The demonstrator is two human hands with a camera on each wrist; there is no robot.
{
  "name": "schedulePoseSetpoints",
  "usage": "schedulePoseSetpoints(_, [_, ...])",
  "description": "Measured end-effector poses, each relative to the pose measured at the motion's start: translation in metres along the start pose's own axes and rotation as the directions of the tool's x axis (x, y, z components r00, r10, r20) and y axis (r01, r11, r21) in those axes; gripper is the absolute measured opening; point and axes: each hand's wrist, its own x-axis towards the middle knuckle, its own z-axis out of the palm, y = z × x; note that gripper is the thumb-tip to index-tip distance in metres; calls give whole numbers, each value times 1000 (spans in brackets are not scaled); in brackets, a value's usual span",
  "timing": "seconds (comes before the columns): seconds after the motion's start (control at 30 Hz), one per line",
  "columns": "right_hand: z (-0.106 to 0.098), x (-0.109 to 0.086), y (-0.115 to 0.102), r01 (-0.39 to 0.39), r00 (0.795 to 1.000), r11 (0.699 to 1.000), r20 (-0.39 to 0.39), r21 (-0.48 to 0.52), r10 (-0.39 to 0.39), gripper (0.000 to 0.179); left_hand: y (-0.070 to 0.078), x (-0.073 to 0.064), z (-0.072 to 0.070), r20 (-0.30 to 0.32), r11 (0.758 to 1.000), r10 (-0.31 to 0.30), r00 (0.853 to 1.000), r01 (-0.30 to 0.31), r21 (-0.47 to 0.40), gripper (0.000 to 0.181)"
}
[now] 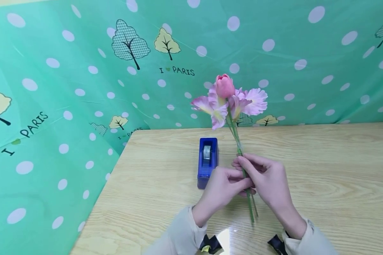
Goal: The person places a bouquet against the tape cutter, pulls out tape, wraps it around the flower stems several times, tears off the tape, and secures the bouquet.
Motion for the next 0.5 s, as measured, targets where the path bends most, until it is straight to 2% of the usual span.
schedulePoseSetpoints(0.13, [-13, 7, 10, -7, 1000, 994, -12, -108, 6, 23, 4, 9, 13, -29, 996, -46, 999, 48, 74, 16])
schedulePoseSetpoints(0.27, [-26, 8, 22, -15, 999, 979, -33, -204, 9, 22, 2, 15, 27, -64, 977, -71, 995, 83, 195, 20])
schedulePoseSetpoints(0.4, [-37, 5, 34, 14, 998, 965, -59, -262, -31, 16, -2, 20, 39, -70, 938, -33, 997, 55, 342, 28])
schedulePoseSetpoints(0.5, [-44, 7, 41, 52, 996, 956, -55, -290, -71, 12, -4, 25, 47, -65, 919, -19, 998, 43, 392, 34])
